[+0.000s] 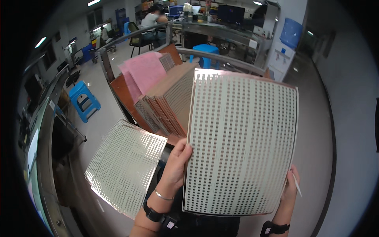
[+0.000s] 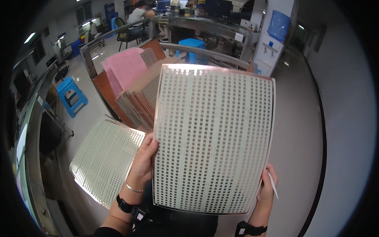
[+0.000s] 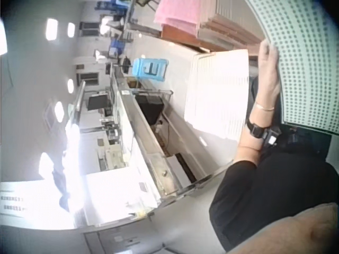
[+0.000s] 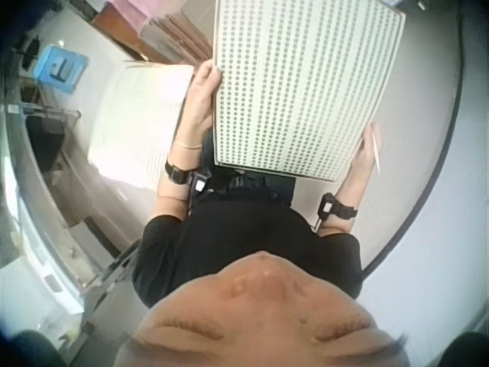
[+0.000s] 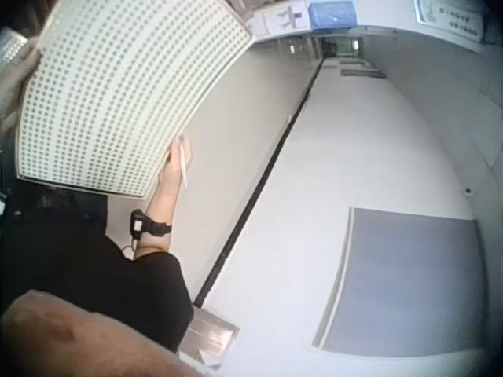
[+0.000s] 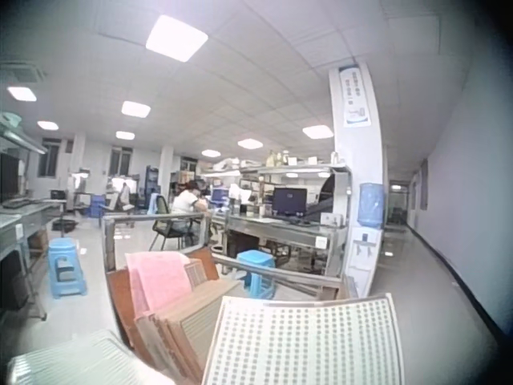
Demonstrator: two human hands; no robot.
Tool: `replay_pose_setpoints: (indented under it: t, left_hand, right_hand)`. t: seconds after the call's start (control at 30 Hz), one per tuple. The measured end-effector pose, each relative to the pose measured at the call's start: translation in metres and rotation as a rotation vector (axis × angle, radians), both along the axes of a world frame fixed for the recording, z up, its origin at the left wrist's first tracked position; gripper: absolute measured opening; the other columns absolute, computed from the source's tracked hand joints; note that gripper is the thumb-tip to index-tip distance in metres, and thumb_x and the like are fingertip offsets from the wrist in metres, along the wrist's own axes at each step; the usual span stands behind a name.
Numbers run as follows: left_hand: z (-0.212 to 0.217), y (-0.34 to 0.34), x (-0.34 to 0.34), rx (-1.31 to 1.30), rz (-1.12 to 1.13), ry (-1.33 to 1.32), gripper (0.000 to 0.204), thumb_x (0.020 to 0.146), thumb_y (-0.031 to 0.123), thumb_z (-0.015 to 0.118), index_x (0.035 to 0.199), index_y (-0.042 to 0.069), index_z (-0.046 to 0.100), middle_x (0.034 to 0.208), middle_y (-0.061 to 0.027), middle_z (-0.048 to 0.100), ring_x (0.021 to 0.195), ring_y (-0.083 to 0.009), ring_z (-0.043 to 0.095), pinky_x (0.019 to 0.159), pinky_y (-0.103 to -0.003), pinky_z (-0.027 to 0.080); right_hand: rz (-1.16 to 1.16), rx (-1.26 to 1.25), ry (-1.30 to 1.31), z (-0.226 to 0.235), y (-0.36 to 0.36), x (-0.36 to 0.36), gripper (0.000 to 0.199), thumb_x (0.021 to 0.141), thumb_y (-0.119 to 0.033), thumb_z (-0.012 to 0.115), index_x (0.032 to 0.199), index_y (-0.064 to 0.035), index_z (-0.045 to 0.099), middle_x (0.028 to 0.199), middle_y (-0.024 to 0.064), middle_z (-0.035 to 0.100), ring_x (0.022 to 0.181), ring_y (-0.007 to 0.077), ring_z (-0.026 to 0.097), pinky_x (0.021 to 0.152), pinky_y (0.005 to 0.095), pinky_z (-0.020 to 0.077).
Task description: Inspecting and marking perforated metal sheets with a pen in a factory setting.
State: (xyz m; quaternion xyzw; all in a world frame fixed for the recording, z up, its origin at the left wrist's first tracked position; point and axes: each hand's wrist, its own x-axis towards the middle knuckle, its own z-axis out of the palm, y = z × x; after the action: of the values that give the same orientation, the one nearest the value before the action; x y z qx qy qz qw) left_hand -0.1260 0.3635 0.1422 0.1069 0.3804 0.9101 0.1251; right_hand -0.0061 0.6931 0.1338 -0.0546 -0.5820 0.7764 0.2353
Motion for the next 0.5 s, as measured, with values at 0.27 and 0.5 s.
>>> replay_pose_setpoints:
  t: [0.27,0.5]
  left_hand:
    - [-0.022,-0.037,0.018,0.057,0.119,-0.045,0.021,0.096,0.018,0.050,0.109,0.001,0.053,0.103,-0.0071,0.062,0.093,-0.0117,0.060,0.084,-0.026,0.049]
    - [-0.039,-0.066,0.014,0.133,0.196,-0.018,0.020,0.095,0.017,0.051,0.107,0.001,0.052,0.102,-0.0104,0.062,0.091,-0.0157,0.061,0.082,-0.029,0.050]
  right_hand:
    - [-0.067,0.138,0.024,0.011,-0.035,-0.024,0.019,0.092,-0.022,0.058,0.090,-0.0035,0.053,0.075,0.0001,0.058,0.063,0.0033,0.049,0.057,0.0177,0.0395]
    - [-0.042,0.151,0.064,0.008,-0.060,-0.034,0.020,0.090,-0.021,0.060,0.088,-0.0029,0.054,0.074,-0.0007,0.056,0.062,0.0034,0.044,0.056,0.0180,0.0356]
